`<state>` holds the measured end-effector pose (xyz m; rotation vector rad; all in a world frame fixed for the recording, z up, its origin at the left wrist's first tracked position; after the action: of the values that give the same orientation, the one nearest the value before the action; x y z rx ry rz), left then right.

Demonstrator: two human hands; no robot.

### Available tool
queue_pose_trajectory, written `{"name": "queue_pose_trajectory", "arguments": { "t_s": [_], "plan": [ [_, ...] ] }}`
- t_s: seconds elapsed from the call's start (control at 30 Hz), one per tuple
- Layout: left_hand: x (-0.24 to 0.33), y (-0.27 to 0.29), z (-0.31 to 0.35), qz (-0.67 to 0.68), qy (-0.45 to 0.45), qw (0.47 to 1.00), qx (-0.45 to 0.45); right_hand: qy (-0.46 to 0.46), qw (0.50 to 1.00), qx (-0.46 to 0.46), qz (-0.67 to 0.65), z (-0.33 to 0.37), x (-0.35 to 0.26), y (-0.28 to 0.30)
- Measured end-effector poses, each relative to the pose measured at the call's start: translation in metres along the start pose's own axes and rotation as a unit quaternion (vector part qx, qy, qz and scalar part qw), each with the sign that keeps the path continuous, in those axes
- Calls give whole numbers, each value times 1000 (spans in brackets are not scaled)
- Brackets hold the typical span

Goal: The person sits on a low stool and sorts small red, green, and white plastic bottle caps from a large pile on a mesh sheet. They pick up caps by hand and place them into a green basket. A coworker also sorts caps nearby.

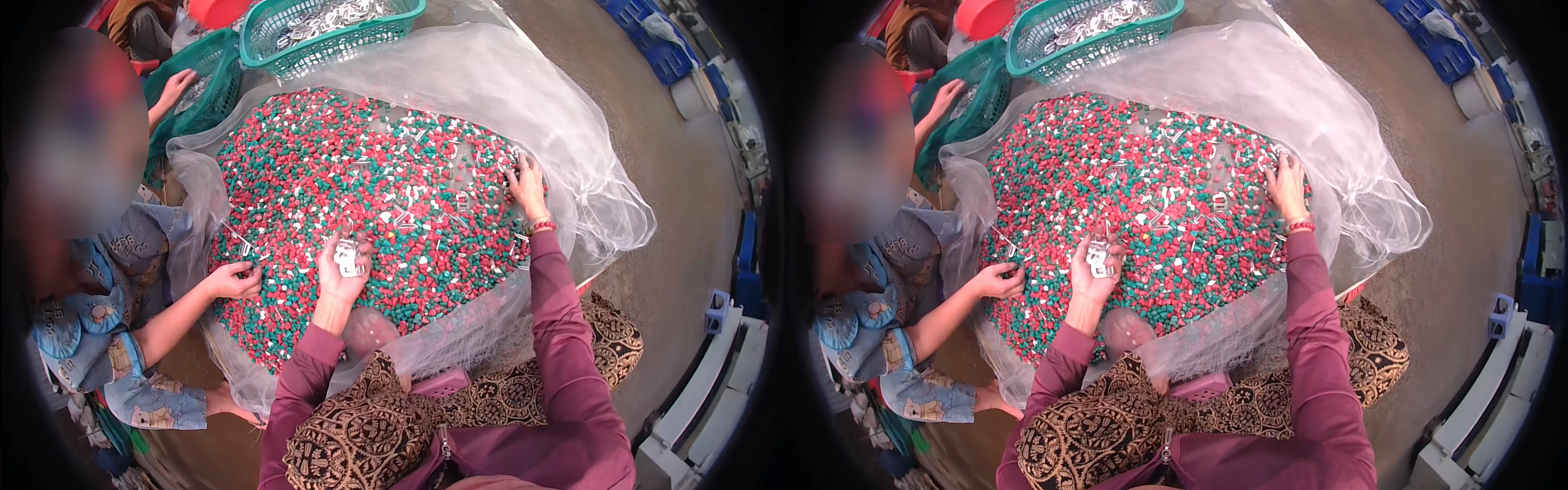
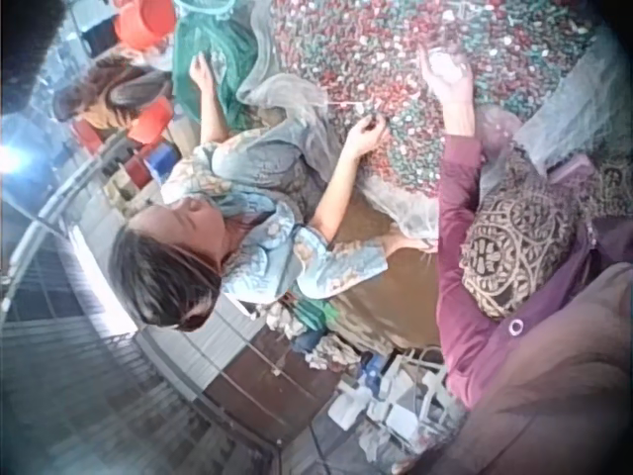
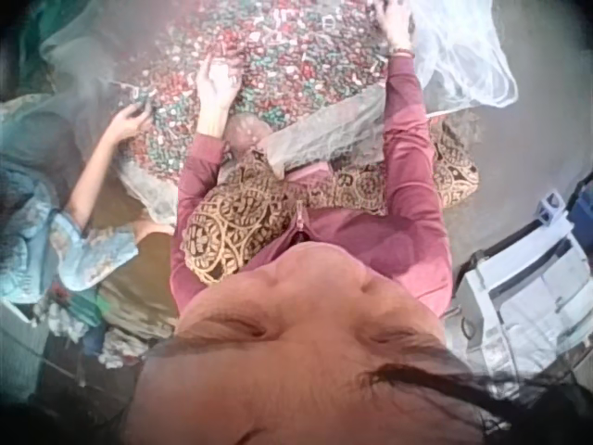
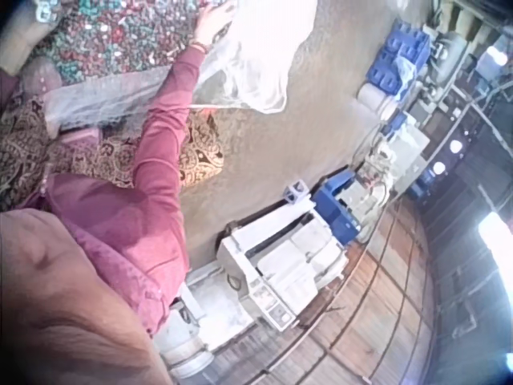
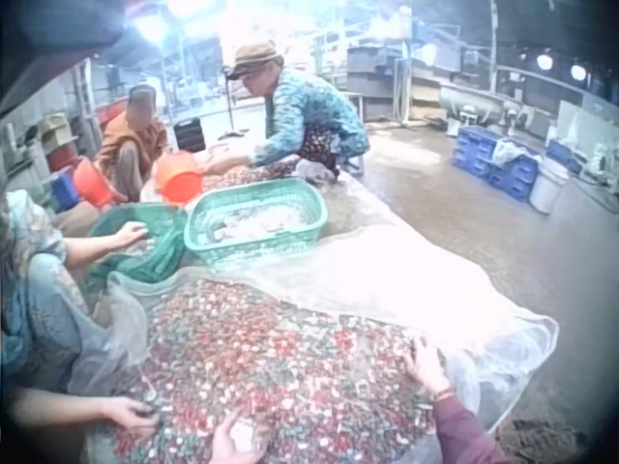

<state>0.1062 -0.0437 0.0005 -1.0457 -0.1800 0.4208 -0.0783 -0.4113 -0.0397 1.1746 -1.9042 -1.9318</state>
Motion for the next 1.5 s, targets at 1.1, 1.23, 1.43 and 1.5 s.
{"name": "queue_pose_trajectory", "arguments": {
  "t_s": [1.1, 1.23, 1.43, 1.5],
  "plan": [
    [4, -25, 1, -203, 17, 977, -58, -171, 666, -305, -659, 90, -168, 14],
    [11, -20, 4, -165, -10, 984, -66, -252, 632, -203, -704, 61, -142, 16],
    [5, -14, 4, -89, 21, 995, -41, 21, 965, -43, -258, 15, -93, -47],
    [5, -34, 9, -329, 9, 941, -75, 1, 921, -41, -388, 16, -125, -41]
  ]
}}
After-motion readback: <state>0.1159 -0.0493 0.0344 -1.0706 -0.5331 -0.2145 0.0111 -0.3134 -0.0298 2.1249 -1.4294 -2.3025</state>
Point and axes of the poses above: each hand's wrist, its own z-axis away from the middle knuckle, its own y-axis out of the back of the hand, x = y × z, the point moved 3 cm from there along -z, towards the middle knuckle, and after that the axes turned 3 degrees about -x, right-handed, at the moved point
